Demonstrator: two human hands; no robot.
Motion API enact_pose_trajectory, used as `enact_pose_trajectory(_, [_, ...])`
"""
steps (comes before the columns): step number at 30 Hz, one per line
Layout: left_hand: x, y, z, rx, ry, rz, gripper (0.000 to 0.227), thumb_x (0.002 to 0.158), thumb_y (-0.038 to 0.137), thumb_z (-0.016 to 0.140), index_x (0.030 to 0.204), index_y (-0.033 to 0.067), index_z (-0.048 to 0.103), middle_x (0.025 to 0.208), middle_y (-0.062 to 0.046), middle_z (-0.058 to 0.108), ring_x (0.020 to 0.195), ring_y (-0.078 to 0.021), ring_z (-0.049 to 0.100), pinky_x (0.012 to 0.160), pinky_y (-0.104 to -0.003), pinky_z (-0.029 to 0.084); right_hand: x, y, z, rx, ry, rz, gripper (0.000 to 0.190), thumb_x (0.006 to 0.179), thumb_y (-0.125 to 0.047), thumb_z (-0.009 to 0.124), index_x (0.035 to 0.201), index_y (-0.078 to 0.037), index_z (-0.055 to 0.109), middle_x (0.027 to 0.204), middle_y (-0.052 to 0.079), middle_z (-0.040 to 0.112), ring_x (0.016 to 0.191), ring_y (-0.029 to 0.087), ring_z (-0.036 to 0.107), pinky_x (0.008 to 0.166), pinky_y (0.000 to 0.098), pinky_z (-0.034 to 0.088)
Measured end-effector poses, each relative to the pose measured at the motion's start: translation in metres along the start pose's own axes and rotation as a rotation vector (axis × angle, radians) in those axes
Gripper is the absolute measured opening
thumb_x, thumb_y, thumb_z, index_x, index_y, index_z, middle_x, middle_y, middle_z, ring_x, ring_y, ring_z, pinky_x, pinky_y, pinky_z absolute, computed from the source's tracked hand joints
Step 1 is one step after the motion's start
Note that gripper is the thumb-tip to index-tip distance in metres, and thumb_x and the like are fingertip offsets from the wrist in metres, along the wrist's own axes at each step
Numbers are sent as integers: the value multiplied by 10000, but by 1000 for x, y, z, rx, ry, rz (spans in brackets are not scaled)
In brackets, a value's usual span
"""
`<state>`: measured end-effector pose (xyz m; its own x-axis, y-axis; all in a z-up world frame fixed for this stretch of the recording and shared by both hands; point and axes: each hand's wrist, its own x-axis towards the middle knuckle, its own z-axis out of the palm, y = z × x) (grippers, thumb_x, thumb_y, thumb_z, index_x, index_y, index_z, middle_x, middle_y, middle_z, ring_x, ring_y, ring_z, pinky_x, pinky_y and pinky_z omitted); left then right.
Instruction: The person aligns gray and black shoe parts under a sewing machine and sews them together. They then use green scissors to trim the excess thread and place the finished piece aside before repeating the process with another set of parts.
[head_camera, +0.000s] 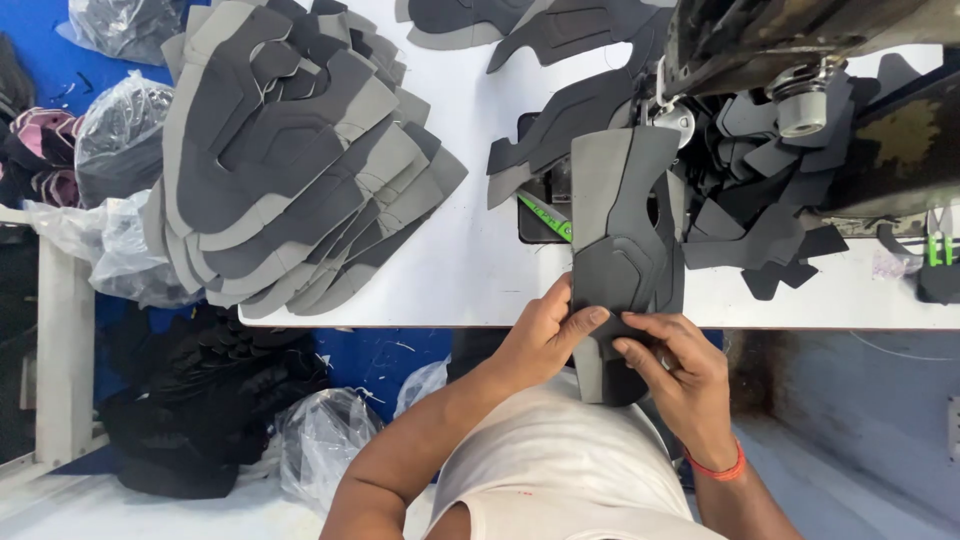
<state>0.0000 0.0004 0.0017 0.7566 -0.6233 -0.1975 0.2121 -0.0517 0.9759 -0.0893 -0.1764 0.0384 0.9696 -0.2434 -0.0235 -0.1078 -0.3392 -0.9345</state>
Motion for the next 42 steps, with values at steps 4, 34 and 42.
enact_pose_trajectory(4, [-1, 8, 0, -38, -14, 23, 565, 1047, 360, 612, 1451, -4, 456, 927, -20, 656, 782, -36, 530, 681, -216, 463, -1, -1, 2, 42, 1, 18, 299, 852, -1, 775, 1147, -1, 730, 1014, 32, 682, 708, 26, 614, 584, 183, 463])
enact_pose_trajectory(34, [-11, -6, -20, -132, 69, 27, 527, 1049, 214, 641, 1484, -19, 458, 1321, -104, 680, 1182, -113, 608, 1037, -279, 491, 20, 12, -6, 163, -143, 451, 401, 933, -100, 699, 1313, 25, 669, 848, 73, 748, 527, 72, 556, 460, 229, 433])
enact_pose_trajectory(42, [-14, 3, -19, -169, 19, 63, 467, 1082, 211, 600, 1465, -22, 472, 1316, -70, 664, 1187, -92, 587, 1050, -268, 476, 17, 17, -5, 222, -138, 366, 337, 899, -40, 727, 1224, 24, 664, 840, 48, 752, 556, 44, 575, 475, 194, 460])
